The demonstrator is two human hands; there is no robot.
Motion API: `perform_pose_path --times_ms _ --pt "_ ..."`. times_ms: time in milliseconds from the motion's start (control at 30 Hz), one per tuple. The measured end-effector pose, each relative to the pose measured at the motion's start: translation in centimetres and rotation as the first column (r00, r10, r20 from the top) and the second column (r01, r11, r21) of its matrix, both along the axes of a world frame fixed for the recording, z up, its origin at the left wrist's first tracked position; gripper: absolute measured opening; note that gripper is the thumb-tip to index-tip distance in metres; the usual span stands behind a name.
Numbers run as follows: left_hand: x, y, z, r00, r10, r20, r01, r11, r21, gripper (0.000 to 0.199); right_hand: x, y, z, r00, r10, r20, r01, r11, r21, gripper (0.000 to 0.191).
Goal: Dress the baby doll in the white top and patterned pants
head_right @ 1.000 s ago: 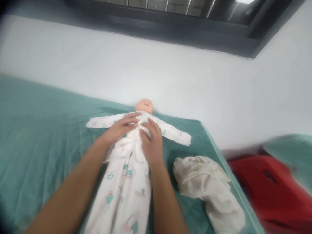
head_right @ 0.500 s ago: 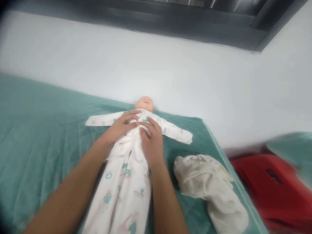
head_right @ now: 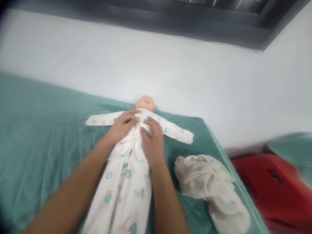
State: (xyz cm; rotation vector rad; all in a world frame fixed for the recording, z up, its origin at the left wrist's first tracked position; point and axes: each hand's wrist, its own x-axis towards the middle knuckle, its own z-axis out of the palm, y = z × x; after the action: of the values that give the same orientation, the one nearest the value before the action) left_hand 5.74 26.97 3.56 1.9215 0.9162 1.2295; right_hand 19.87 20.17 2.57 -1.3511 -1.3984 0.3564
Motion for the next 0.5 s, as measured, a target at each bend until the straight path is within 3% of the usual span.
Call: perform_pose_path --times_ms 100,233,367,500 --pt "-0.6 -0.3 0.5 0.994 -0.107 -0.028 0.106 0.994 -0.034 0.036 0.3 0.0 0.0 0.998 0.027 -0.056 -0.029 0.999 -0.030 0.020" --pt "-1.8 -0.6 0.9 0.960 -0.250 -0.128 0.247 0.968 -0.044 0.037 1.6 0.0 -0.1 0.976 0.159 -0.146 -0.177 0.977 -0.120 0.034" --pt "-2.8 -0.5 0.7 0.920 -0.334 -0.204 0.328 0.942 -0.066 0.025 2.8 -0.1 0.0 0.952 0.297 -0.076 -0.305 0.938 -0.163 0.049" --pt "-3.5 -0.7 0.4 0.901 -0.388 -0.193 0.380 0.921 -0.079 0.019 3.3 0.0 0.1 0.939 0.343 0.002 -0.339 0.927 -0.162 0.057"
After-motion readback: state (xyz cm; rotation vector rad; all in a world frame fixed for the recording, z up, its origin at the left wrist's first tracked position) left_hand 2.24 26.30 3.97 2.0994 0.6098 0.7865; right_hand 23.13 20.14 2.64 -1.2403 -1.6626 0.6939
